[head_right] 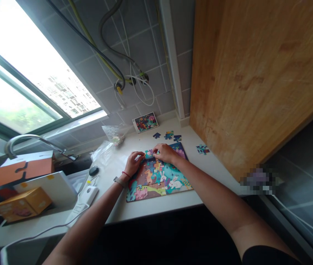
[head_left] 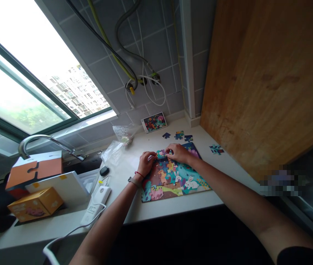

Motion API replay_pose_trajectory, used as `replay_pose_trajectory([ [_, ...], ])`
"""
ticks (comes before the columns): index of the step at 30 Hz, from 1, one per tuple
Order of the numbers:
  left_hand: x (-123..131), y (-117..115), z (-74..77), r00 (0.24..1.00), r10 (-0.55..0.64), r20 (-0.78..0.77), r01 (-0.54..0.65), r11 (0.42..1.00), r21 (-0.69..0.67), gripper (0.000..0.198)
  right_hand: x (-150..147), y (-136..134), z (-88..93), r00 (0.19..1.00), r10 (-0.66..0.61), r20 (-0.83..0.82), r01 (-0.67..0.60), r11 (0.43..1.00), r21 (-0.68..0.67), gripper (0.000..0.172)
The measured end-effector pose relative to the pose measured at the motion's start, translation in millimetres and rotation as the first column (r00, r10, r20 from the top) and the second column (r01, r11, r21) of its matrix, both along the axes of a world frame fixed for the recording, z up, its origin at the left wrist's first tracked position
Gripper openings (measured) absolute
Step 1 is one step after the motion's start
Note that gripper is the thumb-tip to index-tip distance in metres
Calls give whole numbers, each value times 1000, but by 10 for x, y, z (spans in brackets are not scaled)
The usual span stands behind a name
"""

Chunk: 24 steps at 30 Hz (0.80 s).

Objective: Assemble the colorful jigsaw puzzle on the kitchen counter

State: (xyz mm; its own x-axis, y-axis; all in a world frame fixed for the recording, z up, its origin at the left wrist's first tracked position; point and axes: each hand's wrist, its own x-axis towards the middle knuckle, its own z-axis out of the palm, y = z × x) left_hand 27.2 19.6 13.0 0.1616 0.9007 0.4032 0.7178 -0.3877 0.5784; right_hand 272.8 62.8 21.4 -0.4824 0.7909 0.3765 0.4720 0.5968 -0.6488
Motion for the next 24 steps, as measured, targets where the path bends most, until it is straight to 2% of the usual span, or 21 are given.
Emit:
replay_pose_trajectory([
  [9,24,-25,41,994,-23,104,22,1000,7,10,5,6,3,1000,14,-22,-14,1000,7,12],
  [13,10,-31,25,979,33,200,-39,999,28,24,42,15,39,999,7,-49,-7,1000,15,11],
  [18,-34,-22,4,922,137,363,-153,988,18,45,135,63,124,995,-43,-94,44,999,14,10],
  [24,-85,-3,5,822,211,529,-234,972,-24,48,282,107,263,997,-27,-70,24,999,-36,13],
])
